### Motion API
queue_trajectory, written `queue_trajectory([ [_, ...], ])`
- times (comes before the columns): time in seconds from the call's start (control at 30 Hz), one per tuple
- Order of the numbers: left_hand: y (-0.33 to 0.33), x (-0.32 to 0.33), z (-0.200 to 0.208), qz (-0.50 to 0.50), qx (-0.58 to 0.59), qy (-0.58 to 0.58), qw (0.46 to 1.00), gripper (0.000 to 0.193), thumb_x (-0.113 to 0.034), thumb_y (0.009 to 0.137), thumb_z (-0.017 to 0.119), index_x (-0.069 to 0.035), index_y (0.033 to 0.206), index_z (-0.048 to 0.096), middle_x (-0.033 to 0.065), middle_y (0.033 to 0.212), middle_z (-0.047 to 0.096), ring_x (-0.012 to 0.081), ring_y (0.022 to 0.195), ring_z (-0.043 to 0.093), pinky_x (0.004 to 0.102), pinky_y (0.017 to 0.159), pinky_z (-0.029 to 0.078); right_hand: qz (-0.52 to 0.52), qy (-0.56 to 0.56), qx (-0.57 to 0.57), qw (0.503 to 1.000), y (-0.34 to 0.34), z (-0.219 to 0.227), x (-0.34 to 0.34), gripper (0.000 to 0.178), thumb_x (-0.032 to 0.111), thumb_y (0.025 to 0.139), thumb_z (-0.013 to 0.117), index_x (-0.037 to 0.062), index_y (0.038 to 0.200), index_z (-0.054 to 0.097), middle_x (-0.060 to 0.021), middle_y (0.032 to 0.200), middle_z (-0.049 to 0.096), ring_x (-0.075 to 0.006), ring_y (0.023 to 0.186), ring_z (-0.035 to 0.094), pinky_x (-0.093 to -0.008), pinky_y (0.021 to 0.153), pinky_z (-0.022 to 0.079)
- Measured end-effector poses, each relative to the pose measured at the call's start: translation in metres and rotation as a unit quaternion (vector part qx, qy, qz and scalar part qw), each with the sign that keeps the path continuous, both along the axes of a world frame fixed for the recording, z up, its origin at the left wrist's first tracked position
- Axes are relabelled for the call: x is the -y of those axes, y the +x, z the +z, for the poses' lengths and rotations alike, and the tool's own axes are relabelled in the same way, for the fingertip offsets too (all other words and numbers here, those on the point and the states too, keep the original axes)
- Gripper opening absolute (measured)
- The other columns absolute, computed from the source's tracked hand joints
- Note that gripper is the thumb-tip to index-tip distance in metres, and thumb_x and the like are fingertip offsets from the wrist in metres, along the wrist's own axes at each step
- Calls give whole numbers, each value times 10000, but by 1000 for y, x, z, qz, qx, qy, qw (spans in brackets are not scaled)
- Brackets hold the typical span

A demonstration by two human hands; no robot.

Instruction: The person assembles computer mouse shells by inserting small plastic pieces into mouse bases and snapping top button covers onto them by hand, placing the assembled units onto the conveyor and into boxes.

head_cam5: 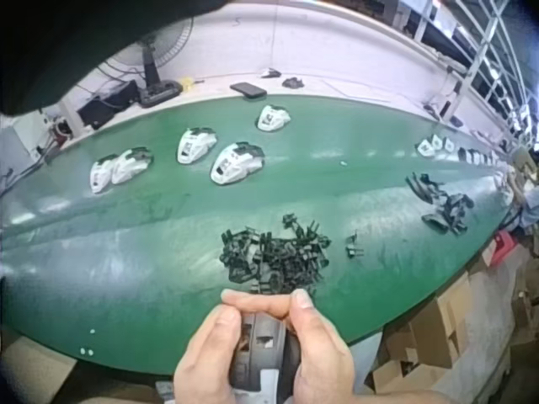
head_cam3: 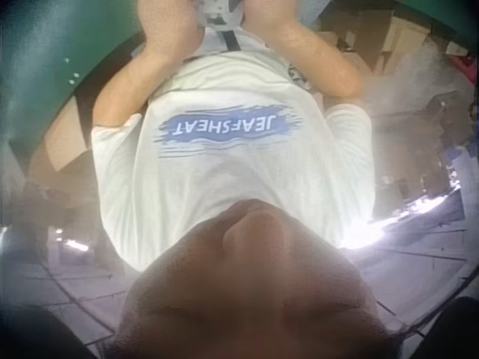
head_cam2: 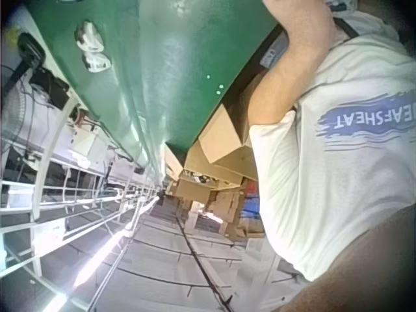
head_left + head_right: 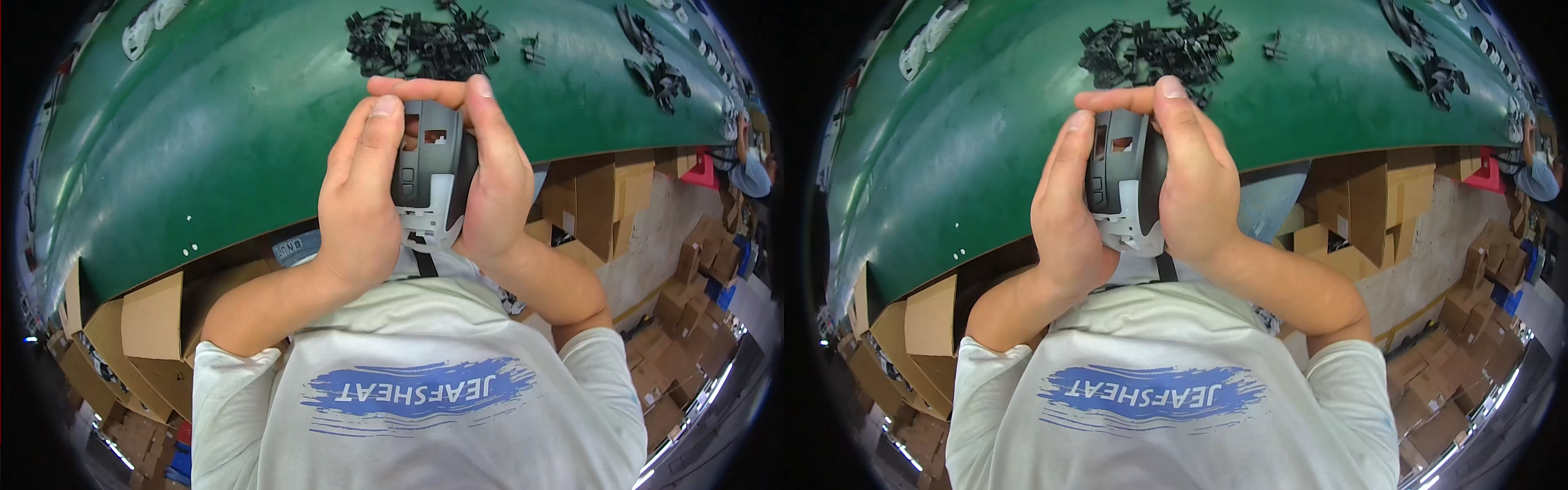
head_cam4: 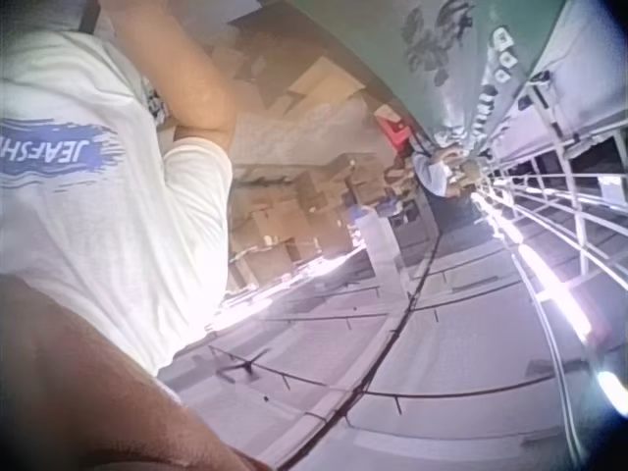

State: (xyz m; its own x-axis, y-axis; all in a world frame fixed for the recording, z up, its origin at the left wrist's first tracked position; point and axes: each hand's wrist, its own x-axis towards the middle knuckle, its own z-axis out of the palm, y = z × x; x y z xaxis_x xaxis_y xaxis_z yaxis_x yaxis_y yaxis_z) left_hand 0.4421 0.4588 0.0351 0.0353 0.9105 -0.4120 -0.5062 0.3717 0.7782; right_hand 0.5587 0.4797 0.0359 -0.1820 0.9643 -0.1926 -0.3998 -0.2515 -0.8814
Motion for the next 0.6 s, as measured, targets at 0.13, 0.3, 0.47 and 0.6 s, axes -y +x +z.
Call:
queue_trajectory([
  [0.13,-2,-7,10,28,126,-100,987,338,-370,1117,488,-65,1157,629,13,1040,629,79,896,590,253,816,507,28,-158,-203,966,-2,1,-8,612,397,1152,255,-61,1313,628,-177,1350,676,-218,1076,713,-352,969,595],
  [0.3,-16,-6,10,-13,153,-81,985,333,-368,1111,506,-59,1160,620,16,1048,632,83,891,590,261,825,509,41,-145,-149,977,1,7,-8,612,404,1151,255,-54,1311,628,-179,1361,669,-229,1115,704,-372,993,585],
  [0.47,-22,10,3,-87,-45,158,983,382,-374,1136,432,-24,1154,583,34,1018,642,71,910,570,253,823,482,41,-94,-107,989,-2,10,-8,600,439,1136,328,-50,1237,662,-199,1212,717,-209,1040,705,-348,966,560],
  [0.6,-22,21,0,-71,-131,249,957,390,-364,1134,411,-9,1154,571,84,1015,681,115,881,620,275,802,509,69,-37,-140,987,0,6,-1,580,417,1133,348,-68,1230,651,-247,1215,709,-251,1068,709,-371,993,552],
])
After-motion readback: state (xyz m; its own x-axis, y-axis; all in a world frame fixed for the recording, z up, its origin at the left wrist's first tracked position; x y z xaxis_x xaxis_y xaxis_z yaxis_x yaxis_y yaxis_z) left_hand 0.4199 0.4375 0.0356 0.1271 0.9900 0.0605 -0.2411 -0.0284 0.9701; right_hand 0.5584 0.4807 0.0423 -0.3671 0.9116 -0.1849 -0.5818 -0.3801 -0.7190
